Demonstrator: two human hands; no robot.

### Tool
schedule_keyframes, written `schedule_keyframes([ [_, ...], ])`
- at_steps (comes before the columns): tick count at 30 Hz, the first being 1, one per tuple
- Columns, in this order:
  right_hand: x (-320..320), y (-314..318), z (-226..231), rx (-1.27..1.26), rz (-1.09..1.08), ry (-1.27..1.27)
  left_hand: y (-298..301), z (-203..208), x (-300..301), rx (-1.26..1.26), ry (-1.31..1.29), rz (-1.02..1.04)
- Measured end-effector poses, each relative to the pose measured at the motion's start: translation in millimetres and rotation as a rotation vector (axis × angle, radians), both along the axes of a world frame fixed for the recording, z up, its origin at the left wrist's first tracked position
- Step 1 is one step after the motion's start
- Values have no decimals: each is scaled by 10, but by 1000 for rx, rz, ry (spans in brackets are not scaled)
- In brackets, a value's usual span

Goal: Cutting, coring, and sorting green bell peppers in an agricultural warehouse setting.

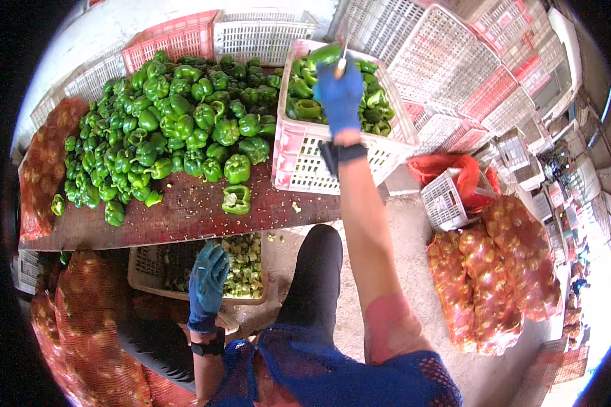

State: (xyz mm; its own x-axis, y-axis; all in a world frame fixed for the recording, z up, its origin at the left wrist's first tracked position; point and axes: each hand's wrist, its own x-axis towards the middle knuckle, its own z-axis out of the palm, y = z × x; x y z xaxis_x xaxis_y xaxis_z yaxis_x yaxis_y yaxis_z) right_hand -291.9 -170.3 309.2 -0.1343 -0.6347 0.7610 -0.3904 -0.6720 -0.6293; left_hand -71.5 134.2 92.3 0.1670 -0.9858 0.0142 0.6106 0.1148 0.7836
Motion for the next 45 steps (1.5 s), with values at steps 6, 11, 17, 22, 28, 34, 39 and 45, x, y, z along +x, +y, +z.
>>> schedule_keyframes([
  [6, 428, 798, -1508, 288, 417, 228, 29, -302, 94, 69, 106, 85],
  [11, 728, 988, -2282, 85, 354, 594, 47, -411, 181, 165, 75, 159],
  [17, 782, 872, -2747, 127, 287, 653, -27, -486, 201, 119, 62, 135],
  [22, 893, 1077, -2733, 149, 333, 589, -11, -741, 153, 220, 190, 145],
  [28, 941, 1937, -2422, 130, 741, 647, -312, -825, 123, 13, 89, 19],
  [34, 1008, 2195, -2105, 1101, 880, 135, -387, -304, 49, 37, 529, 259],
  [39, 1052, 2390, -1881, 1345, 1071, -405, -330, -103, 27, -80, -14, 282],
  [45, 1123, 2409, -1926, 1260, 1110, -270, -107, -110, 154, -64, 133, 133],
])
